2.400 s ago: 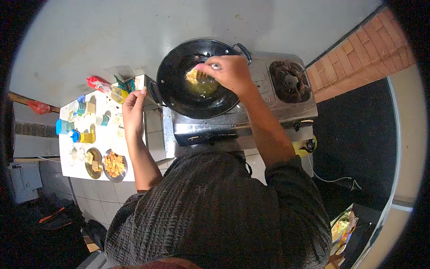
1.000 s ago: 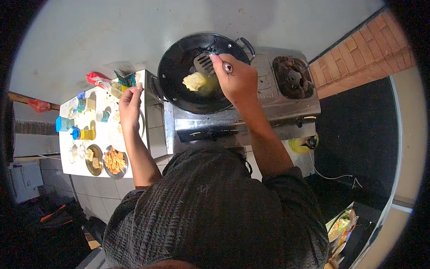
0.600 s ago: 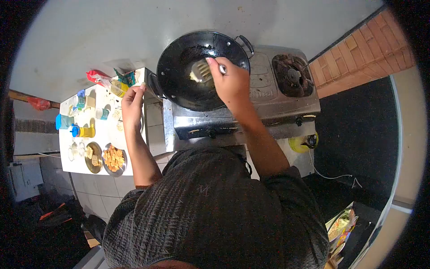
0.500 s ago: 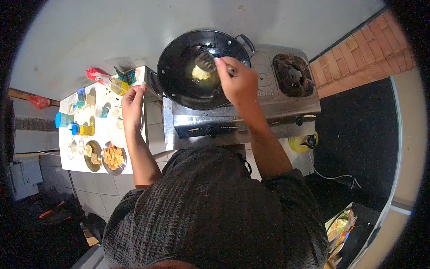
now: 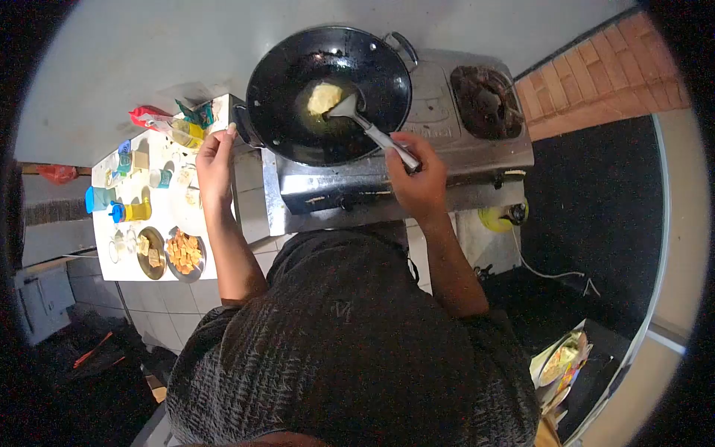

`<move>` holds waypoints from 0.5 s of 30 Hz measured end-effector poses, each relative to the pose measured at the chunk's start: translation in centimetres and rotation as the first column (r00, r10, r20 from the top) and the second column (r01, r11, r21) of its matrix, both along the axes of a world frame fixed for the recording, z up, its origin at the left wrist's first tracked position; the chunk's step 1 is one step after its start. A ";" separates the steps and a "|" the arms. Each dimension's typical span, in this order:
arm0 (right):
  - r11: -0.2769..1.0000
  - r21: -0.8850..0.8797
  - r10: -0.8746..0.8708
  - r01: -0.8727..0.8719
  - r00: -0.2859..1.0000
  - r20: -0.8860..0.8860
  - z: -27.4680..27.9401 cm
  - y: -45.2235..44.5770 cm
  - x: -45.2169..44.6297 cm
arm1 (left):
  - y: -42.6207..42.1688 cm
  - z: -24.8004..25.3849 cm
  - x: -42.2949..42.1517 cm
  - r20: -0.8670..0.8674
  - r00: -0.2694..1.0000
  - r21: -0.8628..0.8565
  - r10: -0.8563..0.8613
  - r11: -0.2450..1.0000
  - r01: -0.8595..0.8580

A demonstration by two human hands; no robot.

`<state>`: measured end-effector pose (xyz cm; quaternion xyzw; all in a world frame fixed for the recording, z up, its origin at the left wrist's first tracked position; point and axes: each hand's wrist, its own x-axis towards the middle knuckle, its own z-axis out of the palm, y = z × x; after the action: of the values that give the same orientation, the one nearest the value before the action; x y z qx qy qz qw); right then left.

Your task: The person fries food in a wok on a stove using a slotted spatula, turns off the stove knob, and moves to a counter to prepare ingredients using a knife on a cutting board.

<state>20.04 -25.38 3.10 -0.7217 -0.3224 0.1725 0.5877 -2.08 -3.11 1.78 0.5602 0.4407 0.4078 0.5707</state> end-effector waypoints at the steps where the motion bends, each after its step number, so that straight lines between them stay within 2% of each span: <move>1: 1.000 -0.010 -0.008 0.008 1.000 -0.009 -0.3 -0.4 0.0 | -0.1 0.2 0.1 -0.009 1.000 -0.010 -0.008 1.000 0.008; 3: 0.996 -0.094 -0.014 0.000 0.988 -0.152 -1.1 -1.2 0.2 | -0.2 0.3 0.0 -0.008 1.000 -0.025 -0.020 0.999 0.020; 7: 0.988 -0.144 0.035 -0.056 0.990 -0.140 -2.5 -2.2 0.7 | -1.1 0.6 -0.4 0.024 1.000 -0.026 0.012 1.000 -0.011; 10: 0.989 -0.113 0.084 -0.097 0.990 -0.114 -3.5 -2.7 0.8 | -2.7 1.1 -1.0 -0.038 0.999 -0.029 0.038 0.999 -0.040; 15: 0.972 -0.071 0.200 -0.226 0.944 -0.262 -3.4 -4.0 1.0 | -6.9 1.4 -2.3 -0.074 0.994 -0.058 0.080 0.995 -0.085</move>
<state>21.01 -29.42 -0.29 -0.6831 -0.3119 0.3416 0.5652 -4.34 -10.06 3.23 0.5379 0.4958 0.3972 0.5542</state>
